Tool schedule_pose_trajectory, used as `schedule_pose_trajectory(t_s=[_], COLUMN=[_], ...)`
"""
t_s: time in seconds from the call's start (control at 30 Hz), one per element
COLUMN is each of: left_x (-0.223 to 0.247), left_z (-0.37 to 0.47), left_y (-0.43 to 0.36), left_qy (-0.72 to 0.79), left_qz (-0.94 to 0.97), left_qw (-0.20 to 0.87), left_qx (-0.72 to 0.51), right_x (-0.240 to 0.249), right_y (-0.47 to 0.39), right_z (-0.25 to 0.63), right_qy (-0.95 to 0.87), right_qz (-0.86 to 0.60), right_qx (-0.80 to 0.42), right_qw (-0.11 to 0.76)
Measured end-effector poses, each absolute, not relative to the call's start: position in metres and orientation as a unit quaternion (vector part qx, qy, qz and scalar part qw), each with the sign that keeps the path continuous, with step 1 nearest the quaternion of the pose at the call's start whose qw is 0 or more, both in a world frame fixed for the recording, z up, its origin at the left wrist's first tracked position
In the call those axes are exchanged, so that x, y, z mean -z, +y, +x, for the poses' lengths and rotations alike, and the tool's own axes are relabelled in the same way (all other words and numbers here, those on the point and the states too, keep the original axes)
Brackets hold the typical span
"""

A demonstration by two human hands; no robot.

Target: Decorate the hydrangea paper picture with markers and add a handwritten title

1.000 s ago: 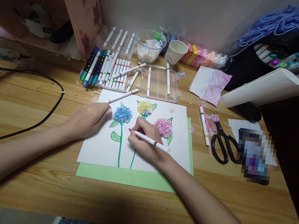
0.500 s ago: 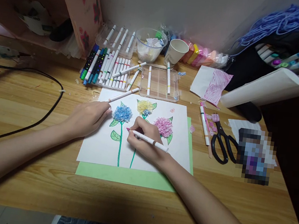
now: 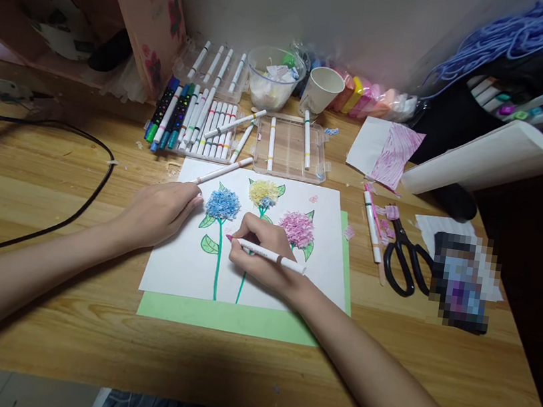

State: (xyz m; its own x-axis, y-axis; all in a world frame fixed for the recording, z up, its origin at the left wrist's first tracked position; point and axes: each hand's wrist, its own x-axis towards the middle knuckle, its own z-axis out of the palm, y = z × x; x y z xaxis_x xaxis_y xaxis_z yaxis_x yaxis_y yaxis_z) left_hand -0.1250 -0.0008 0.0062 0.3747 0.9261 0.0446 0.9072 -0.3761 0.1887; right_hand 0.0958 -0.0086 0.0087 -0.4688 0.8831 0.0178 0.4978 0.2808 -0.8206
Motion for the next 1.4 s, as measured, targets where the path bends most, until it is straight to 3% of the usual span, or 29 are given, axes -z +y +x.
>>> schedule_pose_trajectory(t_s=[1.4], left_x=[-0.0073], left_z=[-0.1253], left_y=[-0.0009], left_qy=[0.552], left_qz=[0.829], left_qw=[0.064], left_qx=[-0.068], right_x=[-0.0045], right_y=[-0.007], right_z=[0.0974], right_qy=[-0.753], right_qz=[-0.45], right_qx=[-0.395], right_qw=[0.271])
